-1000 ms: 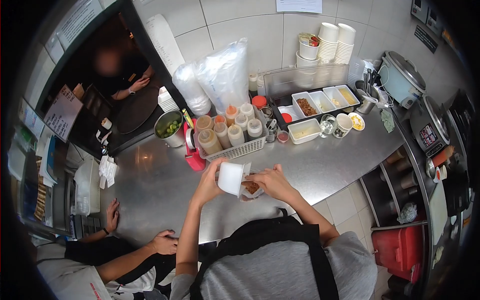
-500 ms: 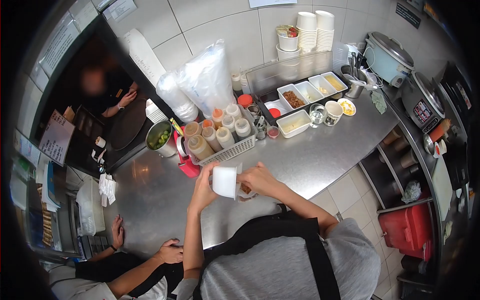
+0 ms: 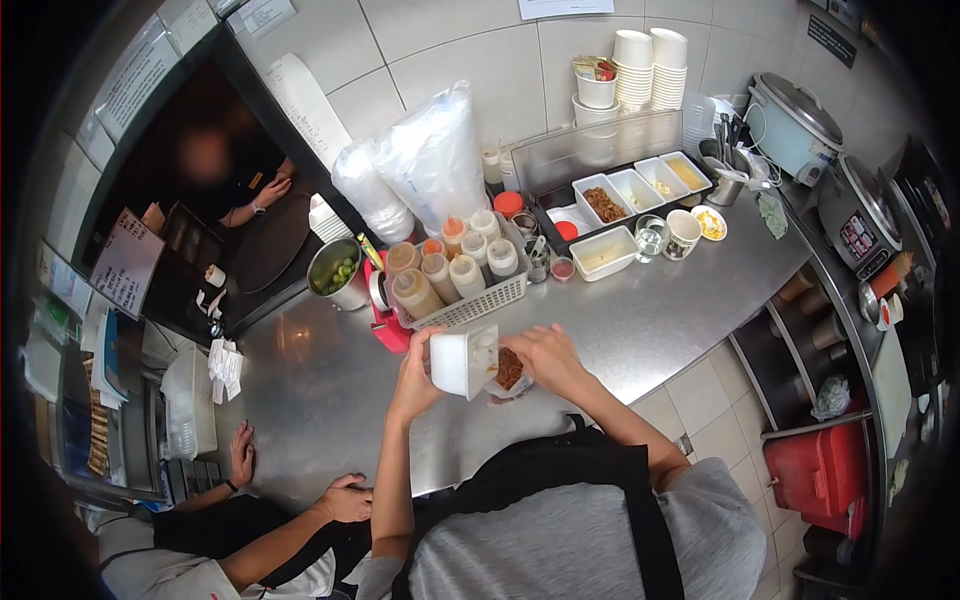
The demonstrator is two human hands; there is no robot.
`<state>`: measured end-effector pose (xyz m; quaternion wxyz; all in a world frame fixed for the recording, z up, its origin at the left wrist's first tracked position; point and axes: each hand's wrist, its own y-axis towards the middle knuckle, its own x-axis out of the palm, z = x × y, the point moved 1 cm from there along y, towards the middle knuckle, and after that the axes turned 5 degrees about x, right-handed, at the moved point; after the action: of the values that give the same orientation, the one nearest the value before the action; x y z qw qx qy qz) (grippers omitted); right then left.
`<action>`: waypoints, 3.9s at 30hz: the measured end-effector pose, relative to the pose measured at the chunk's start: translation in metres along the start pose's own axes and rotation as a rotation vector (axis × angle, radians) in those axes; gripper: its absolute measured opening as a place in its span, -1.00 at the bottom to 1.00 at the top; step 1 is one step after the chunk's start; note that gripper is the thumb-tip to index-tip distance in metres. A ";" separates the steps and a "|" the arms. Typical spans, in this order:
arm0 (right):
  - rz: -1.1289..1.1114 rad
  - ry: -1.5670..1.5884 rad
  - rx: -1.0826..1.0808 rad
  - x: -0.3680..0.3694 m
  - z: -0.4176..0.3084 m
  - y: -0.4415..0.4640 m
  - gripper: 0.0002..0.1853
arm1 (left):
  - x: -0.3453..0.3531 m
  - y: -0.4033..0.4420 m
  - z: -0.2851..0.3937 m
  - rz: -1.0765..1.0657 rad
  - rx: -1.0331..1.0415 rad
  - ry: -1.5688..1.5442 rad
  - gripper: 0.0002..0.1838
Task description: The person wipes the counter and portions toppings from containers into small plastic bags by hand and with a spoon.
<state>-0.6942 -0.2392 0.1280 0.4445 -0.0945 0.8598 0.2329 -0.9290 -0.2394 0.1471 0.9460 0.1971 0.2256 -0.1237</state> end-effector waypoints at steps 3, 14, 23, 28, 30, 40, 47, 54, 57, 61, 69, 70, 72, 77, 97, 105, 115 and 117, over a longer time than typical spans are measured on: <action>-0.099 0.026 0.035 -0.003 0.001 -0.008 -0.82 | -0.001 -0.001 -0.001 0.001 0.022 -0.017 -0.15; -0.151 0.017 -0.124 0.012 -0.005 0.007 -0.72 | -0.008 0.006 -0.021 -0.032 0.057 -0.125 -0.20; -0.175 0.079 0.022 0.003 -0.005 0.000 -0.78 | -0.005 0.008 -0.002 -0.016 0.026 0.020 -0.25; -0.068 0.145 0.080 -0.002 0.002 -0.005 -0.79 | -0.001 0.004 0.002 0.044 0.020 0.011 -0.25; -0.164 0.186 0.102 -0.004 0.002 -0.008 -0.79 | 0.000 0.000 -0.006 0.082 0.017 0.066 -0.20; 0.305 -0.186 0.314 -0.095 0.091 0.027 -0.81 | 0.004 -0.033 -0.004 0.329 -0.086 -0.151 0.01; 0.171 -0.535 0.437 -0.069 0.182 0.055 -0.86 | 0.014 -0.078 -0.026 0.302 -0.310 -0.526 0.03; 0.147 -0.348 0.416 -0.043 0.229 0.053 -0.77 | 0.022 -0.095 0.000 0.433 -0.408 -0.769 -0.08; 0.173 -0.203 0.410 -0.028 0.242 0.044 -0.77 | 0.016 -0.091 0.026 0.436 -0.407 -0.927 -0.23; 0.150 -0.215 0.495 -0.043 0.200 0.025 -0.83 | 0.019 -0.090 0.024 0.369 -0.461 -0.923 -0.16; 0.221 0.086 0.322 -0.145 -0.009 0.006 -0.84 | 0.051 -0.057 0.045 0.340 -0.281 -0.631 -0.09; 0.199 0.150 0.294 -0.149 -0.028 0.008 -0.85 | 0.060 -0.054 0.042 0.336 -0.272 -0.632 -0.09; 0.203 0.148 0.058 -0.144 -0.054 0.009 -0.84 | 0.079 -0.048 0.037 0.326 -0.254 -0.639 -0.10; 0.004 0.151 -0.208 -0.109 -0.088 0.007 -0.81 | 0.092 -0.044 0.023 0.134 -0.389 -0.938 -0.05; -0.557 -0.067 -0.119 -0.133 -0.057 0.011 0.16 | 0.084 -0.046 0.054 -0.026 -0.194 -0.688 -0.01; -0.208 -0.383 0.675 -0.123 0.072 -0.031 0.22 | 0.061 -0.049 0.039 0.003 -0.197 -0.388 -0.34; 0.016 -0.402 0.864 -0.058 0.159 -0.033 0.15 | 0.055 -0.033 0.015 -0.352 -0.344 0.215 -0.48; 0.154 -0.479 0.682 -0.060 0.148 -0.024 0.05 | 0.061 -0.028 0.011 -0.413 -0.393 0.164 -0.48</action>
<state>-0.5435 -0.1915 0.0953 0.6188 0.1792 0.7646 -0.0173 -0.8808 -0.2782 0.1186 0.8995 -0.0305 0.3564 -0.2511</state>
